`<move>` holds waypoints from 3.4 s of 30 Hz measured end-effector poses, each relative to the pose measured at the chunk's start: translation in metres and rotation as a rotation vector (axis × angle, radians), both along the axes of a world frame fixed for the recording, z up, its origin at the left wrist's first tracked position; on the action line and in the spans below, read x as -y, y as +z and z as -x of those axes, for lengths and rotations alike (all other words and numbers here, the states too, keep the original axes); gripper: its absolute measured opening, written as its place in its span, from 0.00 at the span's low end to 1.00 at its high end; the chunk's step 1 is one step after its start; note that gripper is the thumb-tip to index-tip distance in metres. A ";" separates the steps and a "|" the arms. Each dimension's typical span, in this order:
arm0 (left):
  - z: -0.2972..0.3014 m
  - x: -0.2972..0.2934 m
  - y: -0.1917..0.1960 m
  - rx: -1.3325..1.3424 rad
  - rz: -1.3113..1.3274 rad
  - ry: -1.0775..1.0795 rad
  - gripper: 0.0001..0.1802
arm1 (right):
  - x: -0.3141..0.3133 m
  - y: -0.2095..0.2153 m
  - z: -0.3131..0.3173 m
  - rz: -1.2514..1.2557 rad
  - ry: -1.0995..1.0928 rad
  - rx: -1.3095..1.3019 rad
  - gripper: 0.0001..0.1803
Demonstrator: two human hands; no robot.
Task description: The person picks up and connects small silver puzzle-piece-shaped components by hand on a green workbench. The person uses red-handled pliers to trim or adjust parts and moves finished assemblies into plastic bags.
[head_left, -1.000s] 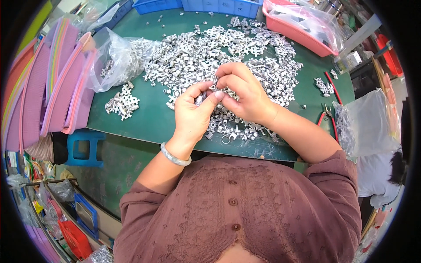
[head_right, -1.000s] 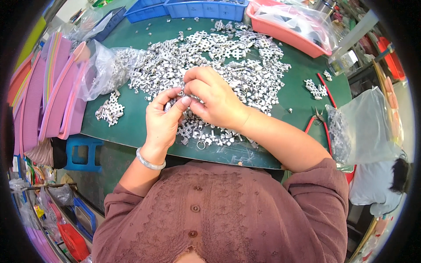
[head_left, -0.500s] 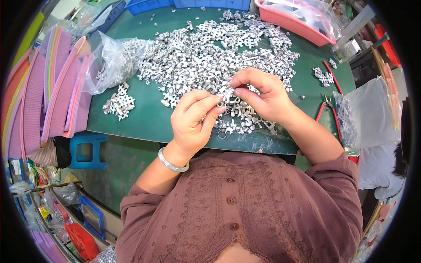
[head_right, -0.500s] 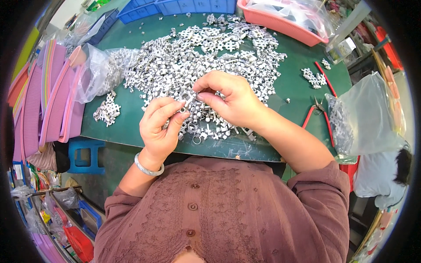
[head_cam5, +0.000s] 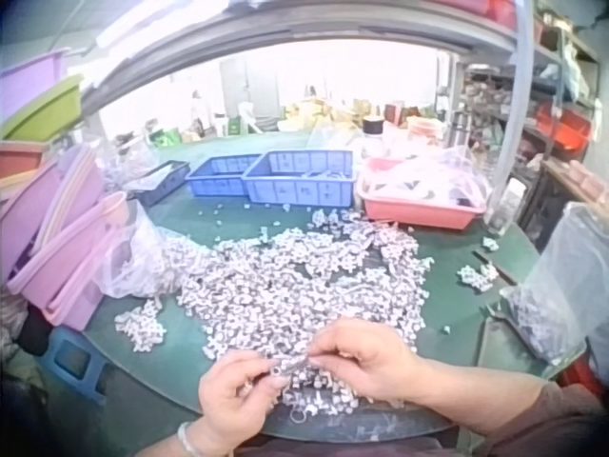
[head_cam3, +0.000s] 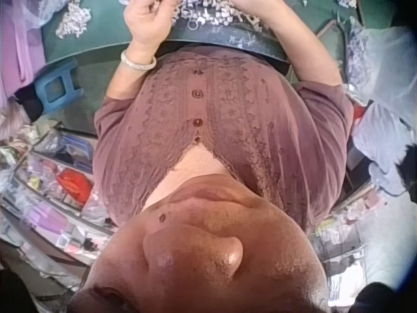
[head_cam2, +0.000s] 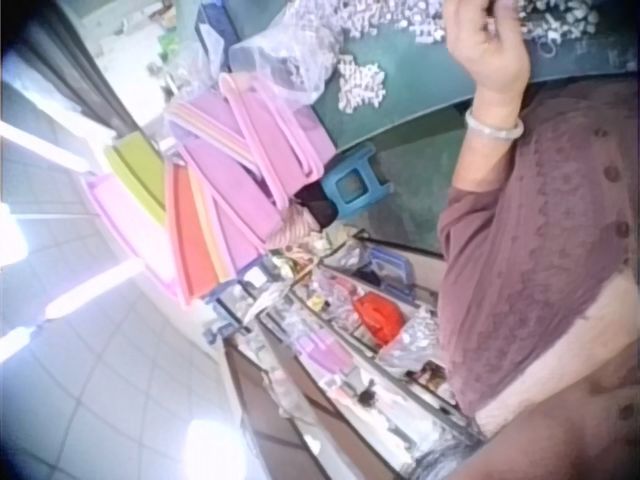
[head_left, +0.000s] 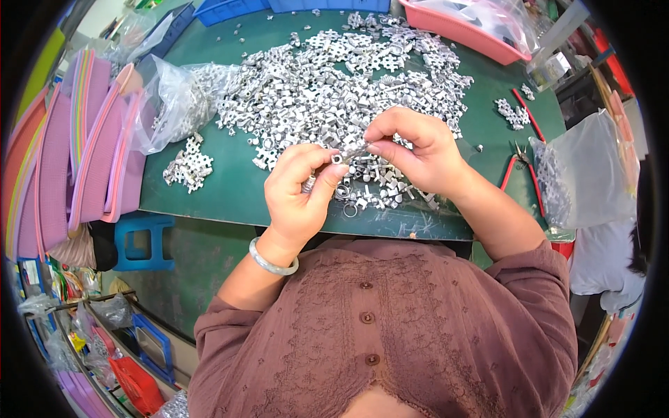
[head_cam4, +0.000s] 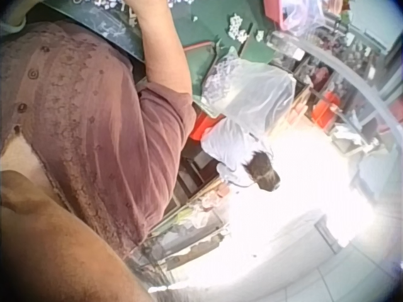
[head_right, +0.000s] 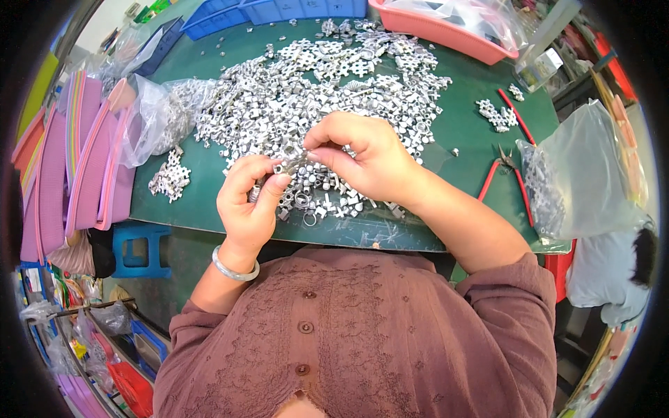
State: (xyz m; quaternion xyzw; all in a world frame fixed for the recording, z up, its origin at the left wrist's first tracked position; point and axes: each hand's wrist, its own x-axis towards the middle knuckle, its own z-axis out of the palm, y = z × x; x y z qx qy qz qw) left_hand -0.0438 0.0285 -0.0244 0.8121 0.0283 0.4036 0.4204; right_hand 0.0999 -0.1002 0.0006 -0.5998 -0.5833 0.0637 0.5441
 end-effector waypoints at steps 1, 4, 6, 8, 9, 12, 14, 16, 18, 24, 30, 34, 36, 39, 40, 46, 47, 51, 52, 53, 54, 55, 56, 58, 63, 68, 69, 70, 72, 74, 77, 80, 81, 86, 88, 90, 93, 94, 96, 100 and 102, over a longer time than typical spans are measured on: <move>0.001 0.001 0.000 -0.002 -0.001 -0.003 0.09 | 0.001 0.000 0.001 0.058 0.009 -0.093 0.05; 0.003 0.007 0.003 -0.280 0.776 -0.158 0.06 | 0.003 0.002 0.001 0.155 0.098 -0.477 0.06; 0.001 0.011 0.005 -0.283 1.099 -0.254 0.06 | 0.003 0.002 -0.003 0.197 0.114 -0.532 0.07; 0.000 0.012 0.005 -0.306 1.168 -0.270 0.07 | 0.002 -0.001 -0.004 0.179 0.146 -0.674 0.07; 0.000 0.013 0.005 -0.314 1.209 -0.275 0.07 | 0.003 0.000 -0.005 0.195 0.143 -0.677 0.07; -0.001 0.014 0.003 -0.324 1.271 -0.288 0.08 | 0.003 -0.001 -0.007 0.215 0.151 -0.670 0.07; -0.001 0.014 0.002 -0.326 1.292 -0.296 0.08 | 0.002 -0.004 -0.009 0.200 0.156 -0.669 0.08; -0.001 0.014 0.002 -0.348 1.287 -0.302 0.06 | 0.001 -0.006 -0.010 0.200 0.148 -0.683 0.07; -0.001 0.015 -0.001 -0.334 1.251 -0.276 0.06 | 0.001 -0.008 -0.011 0.189 0.144 -0.669 0.07; -0.001 0.020 -0.003 -0.258 1.100 -0.218 0.08 | 0.000 -0.012 -0.012 0.153 0.156 -0.644 0.07; 0.000 0.023 -0.004 -0.203 1.053 -0.214 0.10 | 0.000 -0.014 -0.013 0.112 0.156 -0.573 0.06; -0.001 0.023 -0.006 -0.167 1.013 -0.209 0.10 | -0.001 -0.014 -0.016 0.090 0.140 -0.442 0.06; 0.000 0.022 -0.008 -0.161 1.023 -0.213 0.10 | 0.000 -0.012 -0.015 0.095 0.142 -0.456 0.05; -0.001 0.022 -0.008 -0.163 1.049 -0.212 0.10 | 0.000 -0.013 -0.014 0.097 0.143 -0.485 0.05; -0.001 0.022 -0.008 -0.172 1.063 -0.206 0.10 | 0.000 -0.014 -0.014 0.093 0.143 -0.499 0.05; -0.001 0.021 -0.009 -0.177 1.101 -0.226 0.12 | 0.001 -0.012 -0.014 0.062 0.124 -0.385 0.05; -0.001 0.020 -0.009 -0.179 1.101 -0.226 0.12 | 0.001 -0.011 -0.014 0.062 0.122 -0.386 0.05; -0.001 0.020 -0.010 -0.202 1.125 -0.214 0.10 | 0.001 -0.010 -0.014 0.050 0.090 -0.236 0.05; -0.001 0.020 -0.010 -0.197 1.126 -0.217 0.10 | 0.001 -0.010 -0.014 0.035 0.080 -0.181 0.05; -0.001 0.019 -0.010 -0.199 1.126 -0.217 0.10 | 0.001 -0.010 -0.014 0.034 0.079 -0.183 0.05; -0.001 0.019 -0.011 -0.196 1.132 -0.221 0.10 | 0.002 -0.010 -0.014 0.028 0.074 -0.168 0.05; -0.001 0.019 -0.012 -0.194 1.137 -0.224 0.10 | 0.002 -0.010 -0.014 0.022 0.069 -0.154 0.05; -0.002 0.019 -0.012 -0.195 1.137 -0.225 0.10 | 0.002 -0.010 -0.014 0.022 0.068 -0.155 0.05; -0.002 0.018 -0.013 -0.182 1.165 -0.243 0.13 | 0.002 -0.010 -0.014 0.014 0.055 -0.134 0.06; -0.003 0.018 -0.012 -0.192 1.178 -0.255 0.12 | 0.002 -0.008 -0.012 0.008 0.062 -0.114 0.05; -0.003 0.017 -0.011 -0.212 1.220 -0.258 0.12 | 0.002 -0.007 -0.011 0.002 0.066 -0.109 0.05; -0.003 0.017 -0.011 -0.212 1.233 -0.256 0.12 | 0.002 -0.007 -0.011 0.014 0.061 -0.114 0.05; -0.003 0.017 -0.011 -0.213 1.247 -0.253 0.11 | 0.002 -0.008 -0.011 0.025 0.056 -0.119 0.05; -0.002 0.016 -0.012 -0.211 1.269 -0.260 0.11 | 0.002 -0.007 -0.010 0.032 0.047 -0.129 0.05; -0.002 0.015 -0.013 -0.209 1.293 -0.267 0.10 | 0.002 -0.007 -0.010 0.038 0.039 -0.139 0.05; -0.002 0.015 -0.013 -0.216 1.323 -0.287 0.10 | 0.003 -0.007 -0.009 0.069 0.031 -0.192 0.05; -0.002 0.015 -0.011 -0.227 1.337 -0.287 0.09 | 0.003 -0.005 -0.008 0.078 0.041 -0.248 0.05; -0.002 0.015 -0.011 -0.230 1.344 -0.293 0.09 | 0.003 -0.005 -0.008 0.077 0.044 -0.246 0.05; -0.001 0.015 -0.012 -0.228 1.355 -0.296 0.10 | 0.003 -0.007 -0.010 0.069 0.071 -0.222 0.06; -0.001 0.016 -0.012 -0.213 1.297 -0.271 0.10 | 0.003 -0.007 -0.010 0.077 0.072 -0.230 0.05; -0.001 0.018 -0.010 -0.199 1.276 -0.260 0.10 | 0.004 -0.008 -0.011 0.081 0.070 -0.245 0.05; -0.001 0.018 -0.008 -0.179 1.265 -0.256 0.10 | 0.005 -0.008 -0.011 0.089 0.068 -0.274 0.05; -0.001 0.017 -0.008 -0.171 1.273 -0.260 0.10 | 0.004 -0.008 -0.011 0.093 0.070 -0.289 0.05; -0.001 0.017 -0.009 -0.182 1.268 -0.239 0.10 | 0.004 -0.008 -0.011 0.089 0.081 -0.263 0.05; 0.000 0.018 -0.010 -0.185 1.219 -0.235 0.09 | 0.004 -0.009 -0.012 0.089 0.099 -0.254 0.05; -0.001 0.019 -0.008 -0.168 1.234 -0.235 0.08 | 0.005 -0.008 -0.012 0.094 0.099 -0.261 0.05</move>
